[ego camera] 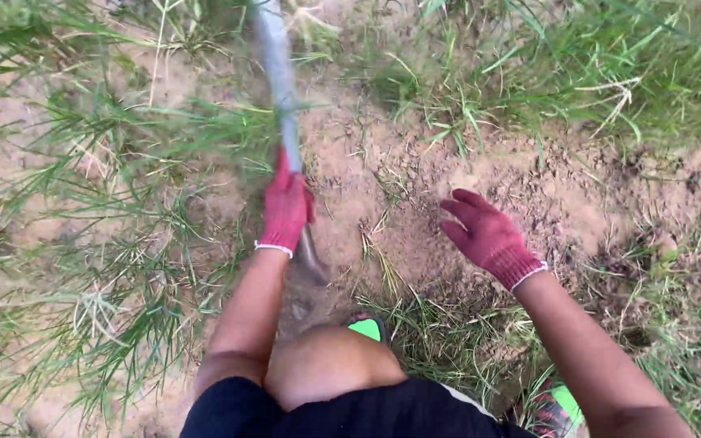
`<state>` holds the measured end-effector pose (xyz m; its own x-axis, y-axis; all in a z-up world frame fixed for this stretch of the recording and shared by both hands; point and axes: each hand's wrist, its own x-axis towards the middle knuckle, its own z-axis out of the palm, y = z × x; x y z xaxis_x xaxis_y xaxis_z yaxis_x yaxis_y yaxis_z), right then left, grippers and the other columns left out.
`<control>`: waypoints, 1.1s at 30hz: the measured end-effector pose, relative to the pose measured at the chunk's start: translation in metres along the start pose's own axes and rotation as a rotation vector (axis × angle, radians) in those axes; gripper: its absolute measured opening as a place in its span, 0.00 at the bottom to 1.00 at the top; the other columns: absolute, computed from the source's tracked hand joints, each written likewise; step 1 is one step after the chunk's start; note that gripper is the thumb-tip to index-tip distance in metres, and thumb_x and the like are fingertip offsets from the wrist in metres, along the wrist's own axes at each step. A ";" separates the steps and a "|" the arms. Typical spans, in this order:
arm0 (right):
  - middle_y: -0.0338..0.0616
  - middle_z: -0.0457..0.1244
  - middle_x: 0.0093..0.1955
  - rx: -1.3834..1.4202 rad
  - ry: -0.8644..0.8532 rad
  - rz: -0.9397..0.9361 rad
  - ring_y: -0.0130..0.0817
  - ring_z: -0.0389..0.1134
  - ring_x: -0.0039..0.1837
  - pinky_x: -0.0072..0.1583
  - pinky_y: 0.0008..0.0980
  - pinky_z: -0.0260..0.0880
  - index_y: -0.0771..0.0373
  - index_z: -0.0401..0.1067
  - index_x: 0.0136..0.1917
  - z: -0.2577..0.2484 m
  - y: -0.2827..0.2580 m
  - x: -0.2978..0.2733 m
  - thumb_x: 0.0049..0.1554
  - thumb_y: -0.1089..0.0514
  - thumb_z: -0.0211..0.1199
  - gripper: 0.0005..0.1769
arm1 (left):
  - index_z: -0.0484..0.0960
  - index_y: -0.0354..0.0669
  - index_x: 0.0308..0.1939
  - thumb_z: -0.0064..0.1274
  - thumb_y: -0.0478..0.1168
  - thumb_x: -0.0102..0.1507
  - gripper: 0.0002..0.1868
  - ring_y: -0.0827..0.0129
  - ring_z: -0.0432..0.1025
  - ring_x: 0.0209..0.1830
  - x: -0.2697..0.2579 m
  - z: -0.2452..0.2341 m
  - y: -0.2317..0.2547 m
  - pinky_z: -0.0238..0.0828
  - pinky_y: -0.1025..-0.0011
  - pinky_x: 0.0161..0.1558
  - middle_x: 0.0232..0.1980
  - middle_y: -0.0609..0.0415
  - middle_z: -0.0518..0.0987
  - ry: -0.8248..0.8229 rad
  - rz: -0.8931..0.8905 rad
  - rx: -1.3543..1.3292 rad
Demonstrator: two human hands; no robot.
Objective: Using a curved blade to clear grass and weeds from a dirt patch.
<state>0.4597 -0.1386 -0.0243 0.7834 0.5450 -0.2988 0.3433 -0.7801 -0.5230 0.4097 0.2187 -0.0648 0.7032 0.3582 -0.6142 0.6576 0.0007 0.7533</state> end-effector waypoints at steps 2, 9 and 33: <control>0.51 0.62 0.72 0.070 0.055 0.067 0.48 0.65 0.70 0.69 0.43 0.67 0.55 0.73 0.67 0.010 0.007 -0.004 0.60 0.41 0.59 0.27 | 0.51 0.70 0.82 0.39 0.40 0.72 0.35 0.61 0.69 0.25 -0.009 0.018 -0.016 0.71 0.61 0.27 0.35 0.46 0.72 0.132 0.338 0.159; 0.54 0.62 0.72 0.266 0.115 0.298 0.49 0.63 0.72 0.70 0.43 0.62 0.58 0.75 0.65 0.015 0.010 -0.015 0.61 0.44 0.61 0.24 | 0.54 0.71 0.80 0.45 0.37 0.67 0.39 0.57 0.70 0.21 0.021 -0.008 -0.102 0.69 0.54 0.25 0.28 0.48 0.73 -0.157 0.466 0.890; 0.51 0.64 0.70 0.445 0.292 0.318 0.43 0.63 0.73 0.71 0.37 0.62 0.61 0.75 0.64 0.017 0.014 -0.022 0.60 0.48 0.62 0.22 | 0.57 0.62 0.80 0.39 0.42 0.73 0.30 0.67 0.69 0.19 -0.011 -0.024 -0.057 0.68 0.61 0.26 0.24 0.60 0.70 -0.166 0.343 0.761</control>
<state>0.4383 -0.1566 -0.0388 0.9429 0.1509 -0.2968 -0.1302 -0.6533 -0.7458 0.3578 0.2373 -0.0951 0.8882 0.0822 -0.4520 0.3614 -0.7325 0.5770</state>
